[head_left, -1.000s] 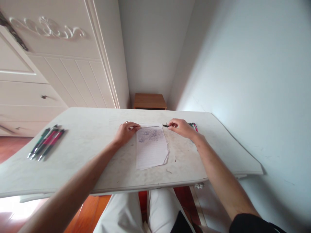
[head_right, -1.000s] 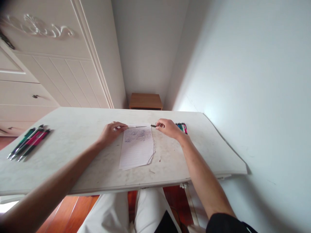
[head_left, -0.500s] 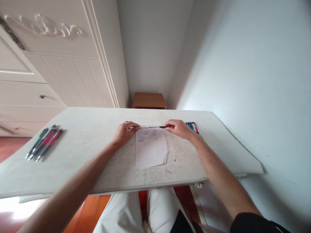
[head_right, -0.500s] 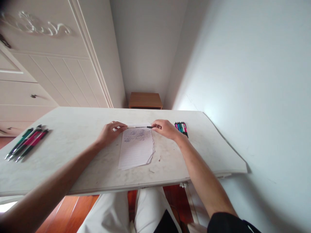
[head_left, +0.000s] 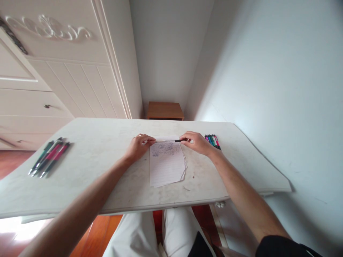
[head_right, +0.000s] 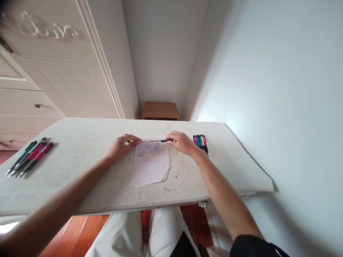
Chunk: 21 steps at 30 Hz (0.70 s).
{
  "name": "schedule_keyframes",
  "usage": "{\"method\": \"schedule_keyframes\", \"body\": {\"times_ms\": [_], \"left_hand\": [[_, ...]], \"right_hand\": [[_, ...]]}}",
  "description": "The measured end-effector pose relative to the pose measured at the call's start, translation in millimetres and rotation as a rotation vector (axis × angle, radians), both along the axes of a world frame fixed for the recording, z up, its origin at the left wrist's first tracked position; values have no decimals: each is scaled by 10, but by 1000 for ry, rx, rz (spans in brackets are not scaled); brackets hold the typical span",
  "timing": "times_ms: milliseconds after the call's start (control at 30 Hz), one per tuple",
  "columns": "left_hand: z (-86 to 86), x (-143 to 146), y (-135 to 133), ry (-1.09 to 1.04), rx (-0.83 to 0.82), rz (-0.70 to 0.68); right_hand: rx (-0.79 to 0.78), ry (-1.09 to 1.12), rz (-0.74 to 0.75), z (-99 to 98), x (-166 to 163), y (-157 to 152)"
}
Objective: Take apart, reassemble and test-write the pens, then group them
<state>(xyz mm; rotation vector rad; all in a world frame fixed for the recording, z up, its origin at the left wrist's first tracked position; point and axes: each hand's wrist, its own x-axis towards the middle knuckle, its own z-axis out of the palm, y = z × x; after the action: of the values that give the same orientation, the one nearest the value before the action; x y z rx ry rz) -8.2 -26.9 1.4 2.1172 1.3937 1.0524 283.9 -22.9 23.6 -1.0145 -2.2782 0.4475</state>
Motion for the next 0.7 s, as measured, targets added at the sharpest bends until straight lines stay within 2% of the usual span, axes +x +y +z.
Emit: {"method": "schedule_keyframes", "body": {"times_ms": [267,533,700], "left_hand": [[13,20,-30,9,1,-24],[-12,59,-65,-1,14,-71],[16,66,-91,-7,-12,-71]], "right_hand": [[52,45,-2,-2,-10,-1],[55,74,100,-73,-214,-89],[72,79,57,-77,-302,-133]]}}
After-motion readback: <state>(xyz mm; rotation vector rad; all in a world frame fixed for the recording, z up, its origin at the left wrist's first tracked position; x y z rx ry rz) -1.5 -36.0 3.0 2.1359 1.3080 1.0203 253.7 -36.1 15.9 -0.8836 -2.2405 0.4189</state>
